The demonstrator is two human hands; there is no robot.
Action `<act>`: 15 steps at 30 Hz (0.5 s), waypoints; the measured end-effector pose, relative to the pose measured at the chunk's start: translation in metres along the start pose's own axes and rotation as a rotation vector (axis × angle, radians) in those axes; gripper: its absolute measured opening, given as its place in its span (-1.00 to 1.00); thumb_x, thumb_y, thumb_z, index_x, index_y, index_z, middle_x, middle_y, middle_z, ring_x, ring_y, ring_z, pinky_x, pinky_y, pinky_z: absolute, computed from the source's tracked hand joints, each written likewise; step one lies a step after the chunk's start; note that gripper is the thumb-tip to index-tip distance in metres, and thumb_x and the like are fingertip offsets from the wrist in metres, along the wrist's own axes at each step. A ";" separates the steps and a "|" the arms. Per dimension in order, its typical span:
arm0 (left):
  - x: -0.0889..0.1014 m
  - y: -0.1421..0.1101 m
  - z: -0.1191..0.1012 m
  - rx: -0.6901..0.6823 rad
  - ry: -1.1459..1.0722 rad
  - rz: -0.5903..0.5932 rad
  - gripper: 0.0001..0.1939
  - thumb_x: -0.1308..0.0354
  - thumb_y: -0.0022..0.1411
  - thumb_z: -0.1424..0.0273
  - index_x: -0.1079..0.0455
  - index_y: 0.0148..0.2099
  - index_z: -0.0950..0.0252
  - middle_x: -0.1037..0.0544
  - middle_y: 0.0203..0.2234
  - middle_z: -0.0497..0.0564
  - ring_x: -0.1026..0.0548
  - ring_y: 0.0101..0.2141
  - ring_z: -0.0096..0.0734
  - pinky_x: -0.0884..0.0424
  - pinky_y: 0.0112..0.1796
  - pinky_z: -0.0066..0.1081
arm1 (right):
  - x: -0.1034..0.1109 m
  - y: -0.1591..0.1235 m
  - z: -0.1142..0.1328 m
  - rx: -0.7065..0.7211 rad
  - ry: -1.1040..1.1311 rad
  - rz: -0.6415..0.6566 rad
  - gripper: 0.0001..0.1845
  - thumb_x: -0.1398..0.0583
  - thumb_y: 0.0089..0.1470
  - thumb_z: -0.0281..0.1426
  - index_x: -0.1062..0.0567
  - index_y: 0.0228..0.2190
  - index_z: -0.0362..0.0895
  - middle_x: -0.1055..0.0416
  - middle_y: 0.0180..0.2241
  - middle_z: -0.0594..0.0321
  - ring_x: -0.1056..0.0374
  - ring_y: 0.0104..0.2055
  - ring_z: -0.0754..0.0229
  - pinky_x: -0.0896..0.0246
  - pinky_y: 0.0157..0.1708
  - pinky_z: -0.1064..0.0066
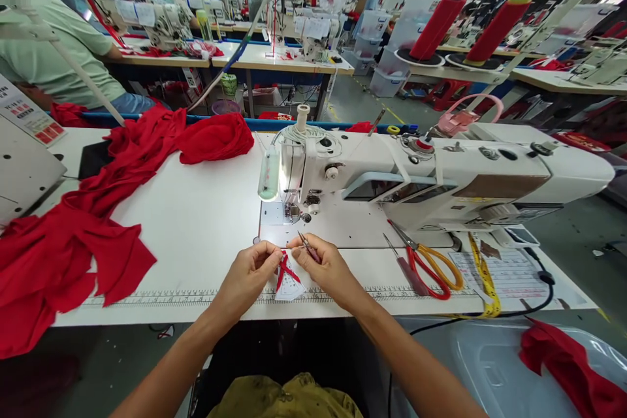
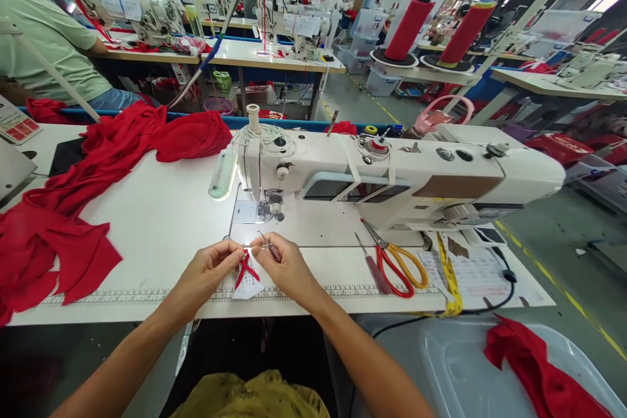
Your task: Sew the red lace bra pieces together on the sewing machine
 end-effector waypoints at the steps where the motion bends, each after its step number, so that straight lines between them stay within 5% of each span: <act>1: 0.002 0.002 0.000 -0.004 0.023 0.004 -0.60 -0.16 0.21 0.03 -0.36 -0.34 0.31 -0.40 -0.48 -0.07 -0.35 -0.42 -0.45 -0.29 -0.36 -0.44 | 0.000 0.002 0.002 0.013 -0.078 -0.023 -0.72 -0.22 0.11 -0.14 -0.45 -0.33 -0.10 0.03 -0.63 0.51 0.10 -0.57 0.34 0.15 -0.57 0.47; 7: 0.016 0.029 -0.010 -0.118 0.323 -0.040 -0.68 -0.07 0.27 0.12 -0.39 -0.32 0.27 -0.50 -0.43 -0.03 -0.45 -0.39 -0.33 -0.34 -0.33 -0.36 | 0.003 0.030 0.001 0.028 -0.393 -0.171 -0.79 -0.10 0.05 -0.29 -0.30 -0.56 -0.09 -0.20 -0.58 0.41 -0.12 -0.50 0.31 -0.03 -0.50 0.48; 11: 0.022 0.028 -0.038 -0.592 0.780 -0.292 -0.78 -0.03 0.36 0.28 -0.46 -0.15 0.25 -0.58 -0.24 0.06 -0.47 -0.18 -0.20 -0.33 -0.16 -0.24 | 0.010 0.054 -0.005 0.026 -0.525 -0.248 -0.76 -0.08 0.08 -0.30 -0.31 -0.58 -0.08 -0.27 -0.60 0.38 -0.18 -0.51 0.28 0.00 -0.51 0.46; 15: 0.003 0.019 -0.029 -0.910 1.097 -0.207 -0.79 -0.04 0.40 0.38 -0.46 -0.03 0.28 -0.62 -0.14 0.10 -0.49 -0.07 -0.15 -0.29 -0.02 -0.12 | 0.013 0.068 -0.006 0.033 -0.692 -0.274 -0.75 -0.10 0.10 -0.37 -0.36 -0.60 -0.07 -0.33 -0.63 0.35 -0.21 -0.54 0.26 0.04 -0.52 0.45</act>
Point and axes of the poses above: each hand's wrist, its own y-axis towards the middle knuckle, its own x-axis out of the back of the hand, z = x × y, the point moved 7 cm from there along y, towards the middle knuckle
